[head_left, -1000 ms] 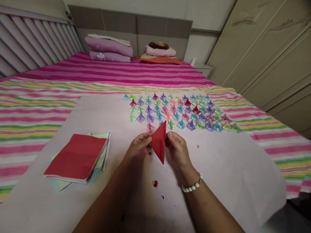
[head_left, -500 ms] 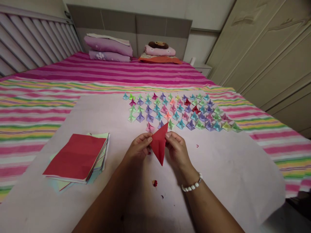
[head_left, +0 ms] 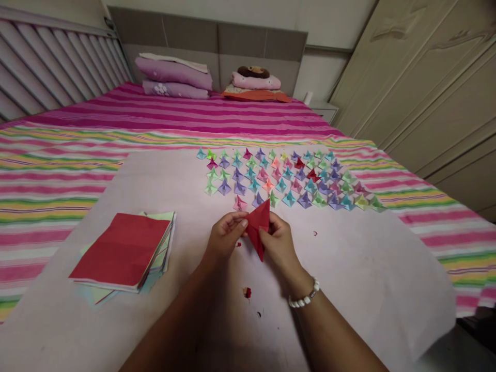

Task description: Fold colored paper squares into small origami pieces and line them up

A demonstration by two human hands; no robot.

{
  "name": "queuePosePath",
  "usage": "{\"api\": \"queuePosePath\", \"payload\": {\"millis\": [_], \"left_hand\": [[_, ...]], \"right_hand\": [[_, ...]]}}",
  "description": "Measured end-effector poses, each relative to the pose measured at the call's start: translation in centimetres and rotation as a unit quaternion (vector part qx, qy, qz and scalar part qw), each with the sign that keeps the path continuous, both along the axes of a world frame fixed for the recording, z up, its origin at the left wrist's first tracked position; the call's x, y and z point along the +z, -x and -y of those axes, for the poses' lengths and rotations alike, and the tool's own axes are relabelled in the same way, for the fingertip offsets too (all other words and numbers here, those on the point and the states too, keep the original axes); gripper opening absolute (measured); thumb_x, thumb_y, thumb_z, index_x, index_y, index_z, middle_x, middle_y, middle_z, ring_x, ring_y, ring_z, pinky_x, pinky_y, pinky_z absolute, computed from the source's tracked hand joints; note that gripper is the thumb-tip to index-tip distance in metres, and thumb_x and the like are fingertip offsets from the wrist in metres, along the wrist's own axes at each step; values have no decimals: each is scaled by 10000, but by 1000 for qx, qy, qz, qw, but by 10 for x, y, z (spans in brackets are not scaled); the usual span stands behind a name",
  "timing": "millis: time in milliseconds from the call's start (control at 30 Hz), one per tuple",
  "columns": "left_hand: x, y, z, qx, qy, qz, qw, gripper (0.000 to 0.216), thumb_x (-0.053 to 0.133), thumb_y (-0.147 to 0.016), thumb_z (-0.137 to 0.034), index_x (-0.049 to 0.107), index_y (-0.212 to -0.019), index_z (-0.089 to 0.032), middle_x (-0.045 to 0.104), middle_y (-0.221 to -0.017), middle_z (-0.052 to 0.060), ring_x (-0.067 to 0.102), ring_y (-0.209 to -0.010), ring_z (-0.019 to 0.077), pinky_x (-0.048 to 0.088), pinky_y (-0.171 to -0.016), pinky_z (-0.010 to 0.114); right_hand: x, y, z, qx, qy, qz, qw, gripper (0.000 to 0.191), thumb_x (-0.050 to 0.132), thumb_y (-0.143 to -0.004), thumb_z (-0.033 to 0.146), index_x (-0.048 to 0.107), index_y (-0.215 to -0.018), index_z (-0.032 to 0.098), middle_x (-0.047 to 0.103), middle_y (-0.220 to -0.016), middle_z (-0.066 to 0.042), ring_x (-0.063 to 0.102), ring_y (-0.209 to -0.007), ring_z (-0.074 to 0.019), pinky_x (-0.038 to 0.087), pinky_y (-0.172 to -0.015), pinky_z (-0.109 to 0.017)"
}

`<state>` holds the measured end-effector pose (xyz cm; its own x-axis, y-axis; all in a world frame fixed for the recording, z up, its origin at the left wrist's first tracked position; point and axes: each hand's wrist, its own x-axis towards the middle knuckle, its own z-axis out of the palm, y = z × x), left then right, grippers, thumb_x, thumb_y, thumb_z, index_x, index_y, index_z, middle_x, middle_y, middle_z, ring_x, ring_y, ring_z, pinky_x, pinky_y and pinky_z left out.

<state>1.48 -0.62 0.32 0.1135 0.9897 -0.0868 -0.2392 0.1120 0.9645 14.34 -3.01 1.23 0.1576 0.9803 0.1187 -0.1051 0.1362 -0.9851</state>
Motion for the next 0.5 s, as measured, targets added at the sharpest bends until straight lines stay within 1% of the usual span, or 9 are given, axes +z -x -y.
{"api": "queuePosePath", "payload": {"millis": [100, 200, 267, 333, 400, 500], "left_hand": [[7, -2, 7, -4, -25, -22, 999, 433, 743, -655, -451, 665, -940, -135, 617, -644, -4, 562, -587, 114, 426, -536, 223], [7, -2, 12, -20, -66, -38, 997, 457, 685, -728, -446, 634, -1051, -128, 574, -616, -24, 532, -574, 109, 423, -548, 228], [4, -3, 14, -30, -88, -57, 994, 515, 709, -718, -397, 593, -1143, -131, 602, -686, -16, 536, -598, 110, 437, -576, 234], [-2, -3, 14, -31, -106, -90, 990, 555, 732, -699, -342, 568, -1190, -141, 648, -819, 18, 571, -669, 126, 460, -625, 246], [-6, -4, 13, -20, -125, -120, 985, 506, 707, -722, -305, 578, -1188, -155, 663, -929, 45, 594, -730, 140, 472, -661, 254], [-10, -3, 12, -1, -133, -125, 983, 426, 647, -758, -255, 601, -1172, -167, 676, -966, 48, 602, -722, 137, 473, -658, 250]], "right_hand": [[-4, 0, 1, -12, -16, 35, 999, 102, 624, -722, 222, 659, -810, 187, 640, -701, 15, 551, -621, -144, 445, -576, -254], [-8, -1, 0, -19, -49, 85, 995, 93, 617, -754, 229, 665, -827, 196, 632, -729, 8, 559, -659, -154, 452, -609, -270], [-9, -2, 1, -22, -76, 130, 988, 61, 612, -759, 211, 664, -788, 201, 626, -750, 0, 570, -695, -164, 458, -641, -283], [-8, -2, 1, -24, -101, 167, 980, 73, 597, -752, 174, 664, -747, 204, 625, -769, -9, 581, -725, -172, 466, -676, -297], [-7, -1, 1, -26, -116, 184, 976, 114, 578, -751, 148, 675, -754, 208, 632, -794, -20, 591, -750, -179, 476, -708, -311], [-6, -1, 0, -36, -118, 168, 978, 153, 577, -748, 144, 698, -808, 215, 652, -849, -34, 610, -810, -192, 490, -762, -333]]}}
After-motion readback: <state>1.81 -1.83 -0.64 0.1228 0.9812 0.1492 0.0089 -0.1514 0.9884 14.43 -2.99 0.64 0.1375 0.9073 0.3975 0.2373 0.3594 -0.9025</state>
